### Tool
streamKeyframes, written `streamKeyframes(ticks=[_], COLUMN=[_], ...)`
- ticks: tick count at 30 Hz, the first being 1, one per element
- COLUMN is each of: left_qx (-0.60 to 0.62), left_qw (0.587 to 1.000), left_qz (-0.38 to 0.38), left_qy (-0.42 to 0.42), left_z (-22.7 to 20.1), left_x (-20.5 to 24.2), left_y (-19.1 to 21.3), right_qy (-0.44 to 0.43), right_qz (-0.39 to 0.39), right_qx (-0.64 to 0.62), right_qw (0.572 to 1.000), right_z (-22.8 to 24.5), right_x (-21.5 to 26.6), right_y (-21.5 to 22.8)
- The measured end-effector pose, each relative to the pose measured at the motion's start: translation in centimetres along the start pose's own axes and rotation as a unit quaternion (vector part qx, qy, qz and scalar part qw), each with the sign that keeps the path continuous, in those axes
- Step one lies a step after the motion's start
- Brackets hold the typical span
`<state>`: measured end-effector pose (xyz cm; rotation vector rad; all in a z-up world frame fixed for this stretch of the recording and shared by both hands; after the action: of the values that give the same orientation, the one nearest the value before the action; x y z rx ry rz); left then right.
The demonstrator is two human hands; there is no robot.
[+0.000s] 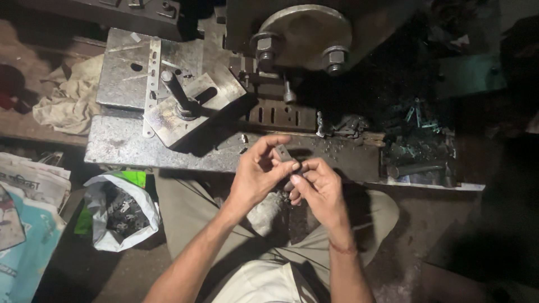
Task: The person operates a manual press machine to process small metal pieces. They repeatedly pick up a piece, place it under the press, pull the lever to activate the press, and then remove the processed piece. The processed pieces are placed into a white bag on the floor.
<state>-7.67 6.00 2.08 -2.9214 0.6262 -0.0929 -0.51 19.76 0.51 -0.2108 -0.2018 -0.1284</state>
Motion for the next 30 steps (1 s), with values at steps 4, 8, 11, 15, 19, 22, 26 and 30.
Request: streamKeyframes(ticks=[4, 8, 11, 15, 19, 22, 26, 30], left_qx=[-0.037, -0.246, -0.387, -0.442, -0.451, -0.454, -0.448, -0.432], left_qw=[0.999, 0.951, 0.87, 0.823, 0.816, 0.814, 0.82, 0.822], left_qz=[0.013, -0.06, -0.102, -0.117, -0.131, -0.141, -0.149, -0.169], left_qy=[-0.003, -0.178, -0.287, -0.336, -0.336, -0.334, -0.323, -0.33], left_z=[-0.8, -5.6, -7.4, -7.0, -6.9, -7.1, -7.0, -7.4], left_x=[-0.5, 0.6, 1.4, 1.3, 1.3, 1.2, 1.3, 1.3], left_y=[0.3, 1.6, 2.1, 2.6, 2.8, 3.0, 3.2, 3.6], right_qy=[0.008, 0.079, 0.143, 0.194, 0.22, 0.298, 0.246, 0.284], right_qz=[-0.004, -0.06, -0.139, -0.204, -0.23, -0.246, -0.271, -0.257], right_qx=[0.006, 0.054, 0.1, 0.106, 0.153, 0.159, 0.341, 0.433], right_qw=[1.0, 0.994, 0.975, 0.954, 0.936, 0.909, 0.866, 0.816], right_z=[0.8, 3.0, 5.2, 6.3, 7.1, 9.3, 9.6, 10.7], right_x=[-0.6, -1.6, -2.6, -5.5, -8.5, -8.6, -9.2, -7.3], right_y=[-1.0, -1.4, -1.1, -1.2, -1.6, -2.1, -2.8, -3.1])
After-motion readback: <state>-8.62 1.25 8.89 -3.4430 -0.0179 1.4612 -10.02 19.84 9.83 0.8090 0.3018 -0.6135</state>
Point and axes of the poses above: each hand's wrist, its own x-axis away from the middle knuckle, its own y-axis out of the back of the hand, z = x × y, the point moved 10 cm from there along -x, towards the middle knuckle, and after that the axes turned 9 degrees about -x, right-handed, at the moved point
